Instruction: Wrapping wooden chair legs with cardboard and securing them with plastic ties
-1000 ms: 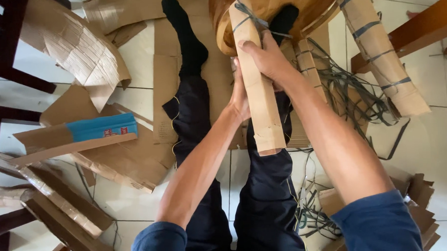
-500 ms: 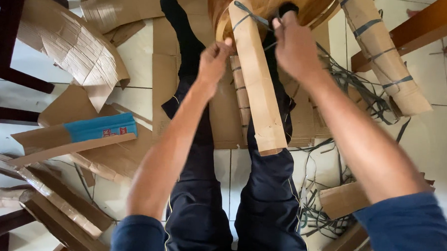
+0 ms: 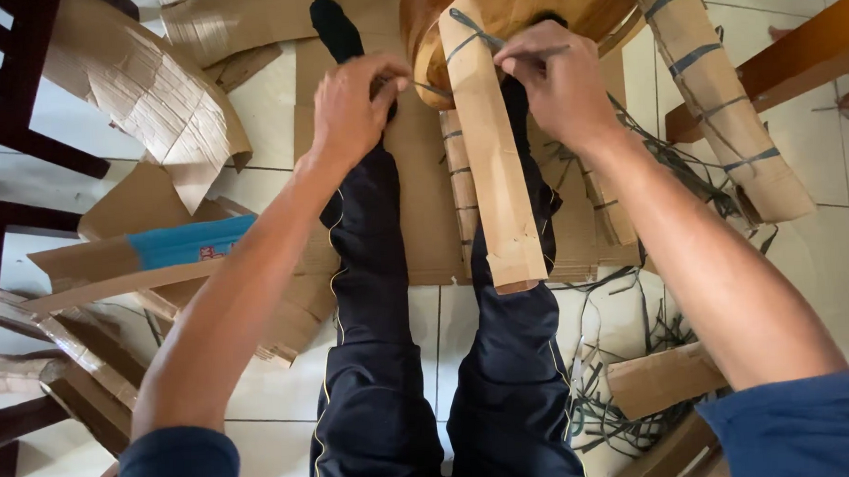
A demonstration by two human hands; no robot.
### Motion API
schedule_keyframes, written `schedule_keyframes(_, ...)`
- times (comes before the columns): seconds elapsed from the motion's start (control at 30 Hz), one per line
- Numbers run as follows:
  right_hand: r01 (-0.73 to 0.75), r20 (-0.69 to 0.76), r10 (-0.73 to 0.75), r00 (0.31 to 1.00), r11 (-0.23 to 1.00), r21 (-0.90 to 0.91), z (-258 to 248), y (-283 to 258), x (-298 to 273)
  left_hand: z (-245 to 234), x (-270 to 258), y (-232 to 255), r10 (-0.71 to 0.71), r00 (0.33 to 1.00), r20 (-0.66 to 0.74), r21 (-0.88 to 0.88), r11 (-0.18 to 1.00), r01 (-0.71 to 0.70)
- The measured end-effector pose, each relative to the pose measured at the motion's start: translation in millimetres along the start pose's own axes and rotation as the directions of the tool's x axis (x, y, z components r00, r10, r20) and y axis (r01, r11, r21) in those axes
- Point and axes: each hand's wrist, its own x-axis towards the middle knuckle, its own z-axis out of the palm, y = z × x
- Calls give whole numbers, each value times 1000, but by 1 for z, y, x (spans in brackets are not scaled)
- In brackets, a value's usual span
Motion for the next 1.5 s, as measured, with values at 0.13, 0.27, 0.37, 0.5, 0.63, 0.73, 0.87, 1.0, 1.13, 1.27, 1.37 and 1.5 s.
schedule_keyframes(0.13,-92,92,84,992,992,81,5,-8,6,-7,7,26,221,975,-15,113,969,-218)
schedule_keyframes(0.27,-62,110,51,993,992,106,11,4,9,16,26,40,415,910,16,343,852,-395)
schedule_keyframes(0.37,-95,98,79,992,980,173,6,-8,15,26,45,58,466,884,-43,255,860,-441)
schedule_keyframes(0.5,-226,228,207,951,972,60,4,-11,20,31,64,65,415,895,-161,25,909,-417)
schedule_keyframes(0.63,-122,293,89,952,988,96,7,12,19,42,73,58,347,919,-187,1,936,-353)
schedule_keyframes(0.73,-154,320,141,937,988,15,15,28,16,42,72,59,318,935,-158,-73,940,-332)
schedule_keyframes(0.87,-500,409,341,846,774,389,7,11,20,39,67,52,263,965,-18,-300,919,-256)
schedule_keyframes(1.0,-598,469,409,782,704,383,-5,8,22,62,67,4,4,892,452,-487,839,243)
schedule_keyframes(1.13,-594,443,432,785,728,343,-12,16,23,56,63,6,-21,876,481,-484,827,286)
schedule_keyframes(1.27,-254,300,224,927,965,65,-12,12,25,62,73,0,-191,851,490,-244,907,344)
schedule_keyframes(1.37,78,225,-57,973,993,-89,-12,-5,22,68,75,-8,-214,881,421,-180,933,313)
schedule_keyframes(1.5,250,61,-245,968,895,-370,2,-4,19,55,74,5,-311,817,485,-188,876,445)
